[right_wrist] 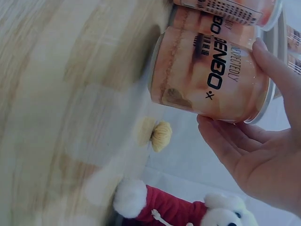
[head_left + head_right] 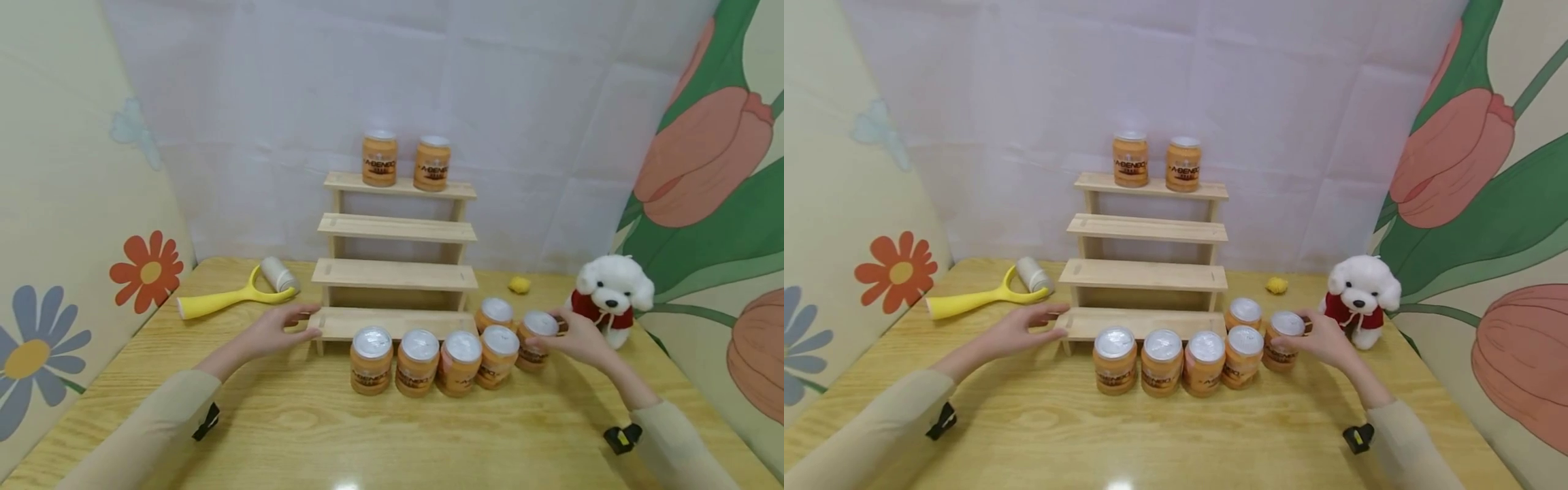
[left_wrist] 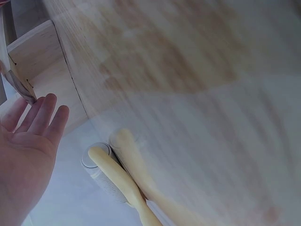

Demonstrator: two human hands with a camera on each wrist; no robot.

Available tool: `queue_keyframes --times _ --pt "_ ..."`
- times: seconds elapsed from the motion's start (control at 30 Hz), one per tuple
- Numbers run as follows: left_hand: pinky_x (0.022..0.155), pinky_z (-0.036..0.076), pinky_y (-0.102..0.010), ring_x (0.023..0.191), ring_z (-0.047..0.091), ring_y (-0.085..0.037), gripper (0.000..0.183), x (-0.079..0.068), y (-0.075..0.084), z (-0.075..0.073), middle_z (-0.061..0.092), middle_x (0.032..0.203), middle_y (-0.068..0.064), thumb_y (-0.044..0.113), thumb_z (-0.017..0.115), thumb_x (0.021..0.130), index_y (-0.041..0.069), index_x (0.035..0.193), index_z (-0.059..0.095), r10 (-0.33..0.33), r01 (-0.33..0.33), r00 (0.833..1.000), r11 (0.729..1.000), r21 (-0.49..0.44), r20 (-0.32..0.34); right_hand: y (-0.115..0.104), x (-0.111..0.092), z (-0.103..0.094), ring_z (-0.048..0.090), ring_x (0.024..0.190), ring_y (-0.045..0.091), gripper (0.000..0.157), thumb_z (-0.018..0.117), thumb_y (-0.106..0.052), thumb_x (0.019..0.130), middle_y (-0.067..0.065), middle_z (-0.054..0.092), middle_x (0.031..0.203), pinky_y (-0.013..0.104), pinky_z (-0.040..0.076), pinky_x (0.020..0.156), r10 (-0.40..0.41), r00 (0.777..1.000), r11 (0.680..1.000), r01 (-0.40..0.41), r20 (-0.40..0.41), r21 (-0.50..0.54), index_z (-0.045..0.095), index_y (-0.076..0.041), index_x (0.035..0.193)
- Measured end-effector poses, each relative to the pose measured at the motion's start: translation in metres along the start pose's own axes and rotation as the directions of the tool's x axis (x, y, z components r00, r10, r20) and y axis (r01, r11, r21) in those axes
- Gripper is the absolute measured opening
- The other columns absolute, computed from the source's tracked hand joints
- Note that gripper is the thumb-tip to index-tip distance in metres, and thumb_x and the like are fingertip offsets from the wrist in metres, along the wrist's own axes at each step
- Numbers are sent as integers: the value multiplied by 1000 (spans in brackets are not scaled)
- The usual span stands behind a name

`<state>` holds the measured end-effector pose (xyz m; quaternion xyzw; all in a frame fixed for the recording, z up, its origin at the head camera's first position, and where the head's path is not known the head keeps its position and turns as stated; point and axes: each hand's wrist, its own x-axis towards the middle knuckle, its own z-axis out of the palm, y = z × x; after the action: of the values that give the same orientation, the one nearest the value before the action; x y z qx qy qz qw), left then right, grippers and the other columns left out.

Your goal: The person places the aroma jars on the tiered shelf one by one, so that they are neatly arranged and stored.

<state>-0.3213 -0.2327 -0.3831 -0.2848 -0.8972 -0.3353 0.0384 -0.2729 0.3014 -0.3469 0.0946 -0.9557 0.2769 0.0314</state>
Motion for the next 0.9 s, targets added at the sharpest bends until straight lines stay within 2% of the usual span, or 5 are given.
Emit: queue_keyframes --times 0.2,0.47,0.6,0.77,0.9 --pt "95 49 -52 113 57 -38 54 0 -3 1 55 129 -22 29 67 88 -3 129 53 7 -7 1000 1000 -5 -16 -5 -3 -10 59 98 29 66 71 -43 81 18 62 111 32 53 70 4 999 999 -3 -39 37 52 1 127" --pt "96 49 -49 114 57 -36 55 2 -5 2 55 131 -20 29 68 87 -3 129 52 6 -6 1000 1000 -6 -6 -13 -5 -23 55 81 19 62 70 -42 83 14 61 102 28 51 61 20 998 994 -13 -57 109 51 -4 128" --pt "96 49 -50 114 57 -37 55 1 -4 1 55 130 -21 29 67 87 -3 129 52 8 -8 1000 1000 -2 -8 -20 -6 -30 58 87 15 60 67 -39 86 16 59 112 28 53 66 7 998 985 3 -55 175 47 -5 133" --pt "95 49 -50 114 57 -38 55 1 -3 1 56 130 -21 30 67 88 -3 129 53 4 -4 1000 1000 1 -10 -32 -5 -36 57 90 6 60 63 -36 89 14 57 119 27 54 70 -19 997 978 34 -75 205 43 -7 138" --pt "95 50 -50 113 57 -38 53 2 -4 2 56 129 -22 28 67 88 -3 128 53 10 -10 1000 1000 -8 -8 -40 4 -35 58 94 12 60 63 -36 89 13 56 120 29 54 69 -39 993 976 62 -112 210 43 -9 139"
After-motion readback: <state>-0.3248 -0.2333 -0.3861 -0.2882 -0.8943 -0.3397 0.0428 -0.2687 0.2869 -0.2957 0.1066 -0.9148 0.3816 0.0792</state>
